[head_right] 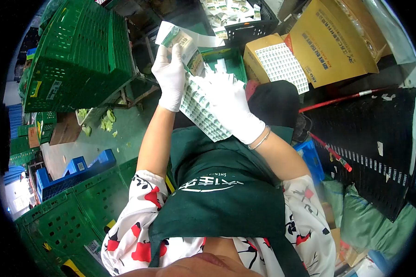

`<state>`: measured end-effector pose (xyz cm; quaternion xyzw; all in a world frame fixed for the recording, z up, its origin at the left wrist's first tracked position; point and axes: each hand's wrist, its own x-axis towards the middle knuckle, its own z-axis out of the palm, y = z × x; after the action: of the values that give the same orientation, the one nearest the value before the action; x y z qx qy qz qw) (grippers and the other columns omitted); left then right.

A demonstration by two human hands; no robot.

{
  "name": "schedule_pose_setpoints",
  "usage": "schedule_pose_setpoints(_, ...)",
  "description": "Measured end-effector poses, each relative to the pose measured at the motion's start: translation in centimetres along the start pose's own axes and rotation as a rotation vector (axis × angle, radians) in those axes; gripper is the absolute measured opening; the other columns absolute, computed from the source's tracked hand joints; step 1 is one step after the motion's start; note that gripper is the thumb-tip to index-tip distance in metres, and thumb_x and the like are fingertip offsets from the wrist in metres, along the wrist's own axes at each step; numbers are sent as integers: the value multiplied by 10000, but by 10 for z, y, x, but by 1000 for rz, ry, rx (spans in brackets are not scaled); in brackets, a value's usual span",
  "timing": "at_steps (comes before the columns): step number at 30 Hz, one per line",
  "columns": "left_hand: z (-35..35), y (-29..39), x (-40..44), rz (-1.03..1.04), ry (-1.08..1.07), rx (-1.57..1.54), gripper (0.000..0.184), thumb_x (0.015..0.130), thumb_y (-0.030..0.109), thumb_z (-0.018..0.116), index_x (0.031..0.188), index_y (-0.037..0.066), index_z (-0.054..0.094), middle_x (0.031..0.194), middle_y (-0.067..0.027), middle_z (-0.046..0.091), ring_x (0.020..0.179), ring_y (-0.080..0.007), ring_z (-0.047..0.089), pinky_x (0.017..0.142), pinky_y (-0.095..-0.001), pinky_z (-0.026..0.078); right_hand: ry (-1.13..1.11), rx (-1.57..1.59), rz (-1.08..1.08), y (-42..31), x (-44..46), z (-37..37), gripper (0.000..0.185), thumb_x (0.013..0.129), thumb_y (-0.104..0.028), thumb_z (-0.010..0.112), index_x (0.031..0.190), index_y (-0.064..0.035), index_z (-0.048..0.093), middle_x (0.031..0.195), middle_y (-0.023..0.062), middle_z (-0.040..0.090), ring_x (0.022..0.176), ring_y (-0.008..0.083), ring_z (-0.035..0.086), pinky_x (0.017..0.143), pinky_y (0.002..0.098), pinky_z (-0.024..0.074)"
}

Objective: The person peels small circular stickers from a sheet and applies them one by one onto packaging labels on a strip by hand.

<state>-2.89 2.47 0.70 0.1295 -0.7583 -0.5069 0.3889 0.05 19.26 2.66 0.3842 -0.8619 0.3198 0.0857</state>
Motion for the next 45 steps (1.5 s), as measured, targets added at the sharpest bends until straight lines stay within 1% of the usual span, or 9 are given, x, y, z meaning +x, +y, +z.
schedule_pose_setpoints(8, -7, -17, 13, -200, -63, -147, 192, 928, 85, 630, 1078, -28, 670, 899, -93, 732, 770, -81, 632, 706, -265, 512, 129, 1095, 523, -15, -10, -35, 340, 946, 8, 551, 1285, 18, 582, 1061, 77, 658, 925, 123, 625, 821, 254, 513)
schedule_pose_setpoints(12, -23, -18, 23, -412, -568, -379, 287, 939, 99, 639, 1183, -52, 649, 1081, -54, 705, 947, -75, 620, 860, -235, 487, 76, 1220, 602, 42, 3, -48, 270, 995, -208, 576, 1136, 11, 643, 961, 21, 637, 815, 63, 570, 719, 201, 480)
schedule_pose_setpoints(22, -34, 8, -7, -643, -1055, -471, 392, 904, 114, 691, 1248, -51, 603, 1135, -75, 680, 993, -115, 644, 904, -269, 510, -435, 854, 422, 63, 30, -31, 403, 966, -363, 600, 825, 0, 703, 654, -16, 578, 614, 42, 483, 561, 219, 377)
schedule_pose_setpoints(24, -27, -13, -9, -703, -949, -483, 323, 927, 270, 675, 1136, 23, 681, 893, 28, 679, 732, -10, 542, 632, -190, 431, -608, 886, 420, 54, 29, -40, 371, 962, -331, 612, 839, 5, 710, 685, 36, 651, 634, 62, 556, 584, 219, 431)
schedule_pose_setpoints(28, -26, -8, -4, -731, -825, -527, 338, 923, 224, 676, 1174, -2, 662, 943, -13, 701, 773, -48, 603, 680, -217, 482, -304, 748, 149, 56, 5, -19, 322, 982, -321, 572, 847, -58, 700, 666, -11, 627, 531, 16, 520, 480, 166, 383)
schedule_pose_setpoints(31, -26, -2, -4, -622, -824, -479, 320, 917, 153, 672, 1179, -29, 657, 1050, -65, 712, 909, -96, 650, 830, -261, 521, -282, 851, 815, 66, 9, -38, 343, 965, -326, 599, 902, -3, 698, 755, 32, 643, 719, 87, 588, 663, 247, 450)
schedule_pose_setpoints(36, -19, 11, -13, -541, -848, -412, 330, 904, 150, 684, 1182, -29, 665, 1047, -51, 712, 916, -83, 634, 832, -245, 509, 172, 836, 488, 53, 12, -15, 249, 942, -271, 664, 976, -28, 707, 767, -8, 640, 658, 44, 536, 592, 205, 421)
schedule_pose_setpoints(41, -17, 5, -14, -432, -894, -263, 306, 920, 143, 696, 1172, -27, 666, 1058, -37, 704, 912, -62, 613, 842, -232, 499, 240, 321, 444, 44, 19, 1, 339, 829, -340, 785, 938, -31, 695, 729, 29, 667, 634, 65, 600, 583, 245, 490)
schedule_pose_setpoints(45, -28, 15, -11, -538, -882, -378, 284, 929, 156, 676, 1147, -26, 671, 988, -35, 701, 850, -65, 607, 796, -225, 491, -93, 792, 560, 54, 22, -18, 278, 886, -309, 725, 855, -37, 680, 705, 15, 640, 628, 65, 546, 600, 253, 468)
